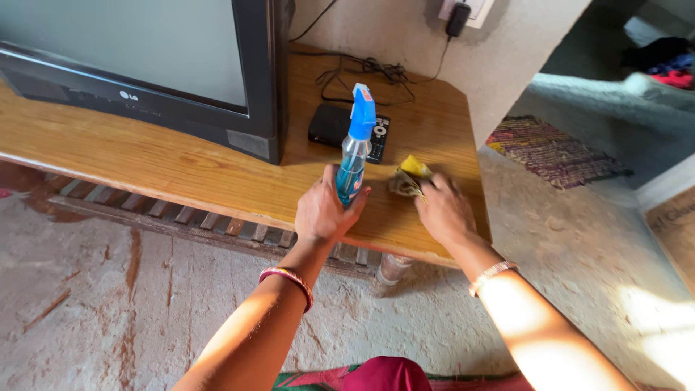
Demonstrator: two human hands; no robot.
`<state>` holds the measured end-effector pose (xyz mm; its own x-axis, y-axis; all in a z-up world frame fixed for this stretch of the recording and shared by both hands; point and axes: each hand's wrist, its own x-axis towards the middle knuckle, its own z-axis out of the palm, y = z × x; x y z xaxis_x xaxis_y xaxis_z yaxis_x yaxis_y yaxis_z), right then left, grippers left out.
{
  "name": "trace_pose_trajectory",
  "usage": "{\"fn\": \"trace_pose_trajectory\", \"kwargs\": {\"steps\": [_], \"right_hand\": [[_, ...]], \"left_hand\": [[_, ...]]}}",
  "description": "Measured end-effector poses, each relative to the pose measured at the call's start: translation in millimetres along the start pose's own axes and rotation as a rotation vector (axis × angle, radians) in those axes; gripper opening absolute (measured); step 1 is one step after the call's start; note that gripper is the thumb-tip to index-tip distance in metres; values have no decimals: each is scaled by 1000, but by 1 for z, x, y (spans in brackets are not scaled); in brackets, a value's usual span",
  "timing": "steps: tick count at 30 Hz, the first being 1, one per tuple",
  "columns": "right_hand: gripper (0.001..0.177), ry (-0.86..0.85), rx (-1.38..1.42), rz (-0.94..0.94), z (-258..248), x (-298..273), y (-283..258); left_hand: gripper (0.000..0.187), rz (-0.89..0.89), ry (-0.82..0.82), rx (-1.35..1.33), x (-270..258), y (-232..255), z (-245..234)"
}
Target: The person wipes the side of a wooden bed frame with a cloth, then sprays cleaner onto the cloth and continues wiping. The person moves to a wooden TV stand and wipes its surface with the same cloth and cleaner.
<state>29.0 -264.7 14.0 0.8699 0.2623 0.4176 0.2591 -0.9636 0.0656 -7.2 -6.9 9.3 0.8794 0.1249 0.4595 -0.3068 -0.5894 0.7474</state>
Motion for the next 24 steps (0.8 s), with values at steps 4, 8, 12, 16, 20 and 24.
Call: {"fn": "trace_pose_trajectory", "kwargs": {"steps": [4,8,12,16,20,24], "right_hand": [[30,56,-60,20,-22,-26,12],[34,-43,-56,273,-24,-29,9],[37,-183,40,473,-17,-23,-32],[29,-43,51,194,-14,-32,-79],[26,57,94,-13,-17,-42,-76],[24,-72,-9,181,-16,-41,-22]], "left_hand": [[47,18,13,-41,-1,1,-2],[49,-1,2,-21,-1,3,-4],[49,-6,-13,-23,-1,3,-5],[49,16,4,-45,-1,2,-5],[49,17,2,-41,-1,3,-6],[51,-5,-8,-4,0,6,-7]]}}
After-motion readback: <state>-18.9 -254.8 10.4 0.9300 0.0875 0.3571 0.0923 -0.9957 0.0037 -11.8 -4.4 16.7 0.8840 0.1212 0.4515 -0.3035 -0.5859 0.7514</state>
